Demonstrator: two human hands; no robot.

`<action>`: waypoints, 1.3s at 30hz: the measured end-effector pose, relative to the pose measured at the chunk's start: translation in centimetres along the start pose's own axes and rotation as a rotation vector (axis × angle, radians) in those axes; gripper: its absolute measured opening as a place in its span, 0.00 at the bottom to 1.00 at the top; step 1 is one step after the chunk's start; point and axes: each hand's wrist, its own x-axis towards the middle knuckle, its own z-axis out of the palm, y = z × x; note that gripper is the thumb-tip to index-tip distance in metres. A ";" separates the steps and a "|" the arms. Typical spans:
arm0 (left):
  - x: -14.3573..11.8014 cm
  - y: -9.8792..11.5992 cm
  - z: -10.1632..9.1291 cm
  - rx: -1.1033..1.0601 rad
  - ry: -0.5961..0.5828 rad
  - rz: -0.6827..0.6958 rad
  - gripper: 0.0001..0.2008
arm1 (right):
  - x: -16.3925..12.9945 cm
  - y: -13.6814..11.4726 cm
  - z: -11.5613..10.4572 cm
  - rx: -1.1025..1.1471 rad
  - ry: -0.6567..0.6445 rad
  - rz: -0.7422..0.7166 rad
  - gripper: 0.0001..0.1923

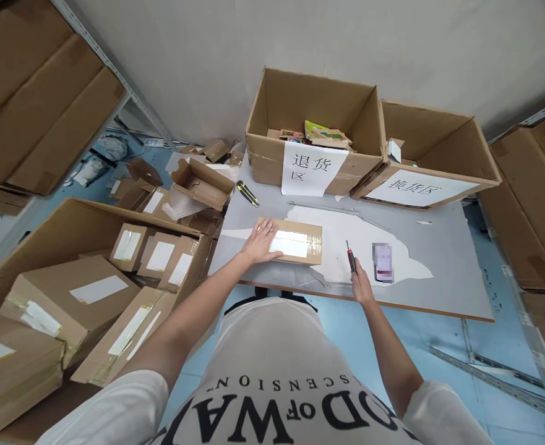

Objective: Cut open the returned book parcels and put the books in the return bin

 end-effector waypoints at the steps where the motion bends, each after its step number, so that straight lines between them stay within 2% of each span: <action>1: -0.2 -0.3 -0.1 0.005 0.008 -0.005 0.43 | 0.7 0.1 0.7 -0.064 0.039 0.008 0.34; 7: -2.5 -1.1 0.3 0.035 0.048 -0.019 0.35 | 4.6 0.9 4.5 -0.214 0.188 0.090 0.35; 12: -4.1 -0.8 1.5 0.016 0.052 0.007 0.26 | 5.8 2.0 6.5 -0.348 0.192 0.182 0.32; 18: -4.6 -0.4 2.8 -0.009 0.093 0.005 0.22 | 5.7 2.6 7.3 -0.404 0.132 0.232 0.33; 27: -4.6 -0.9 3.3 0.008 0.209 0.079 0.20 | 4.5 0.7 7.0 -0.612 0.047 0.268 0.31; 29: -4.6 -0.8 3.3 0.033 0.212 0.111 0.19 | 4.7 -0.5 6.2 -0.602 0.087 0.209 0.31; 31: -4.6 -0.4 3.3 0.053 0.192 0.161 0.18 | 5.4 -2.8 5.1 -0.562 0.172 0.082 0.31; 34: -4.6 0.3 3.3 0.061 0.149 0.205 0.19 | 6.5 -8.1 3.4 -0.485 0.263 -0.255 0.32; 36: -4.8 0.7 3.5 0.057 0.129 0.198 0.22 | 6.9 -12.2 3.0 -0.483 0.187 -0.508 0.33; 39: -5.0 1.0 3.7 0.040 0.121 0.173 0.25 | 6.9 -17.3 3.9 -0.592 -0.058 -0.781 0.33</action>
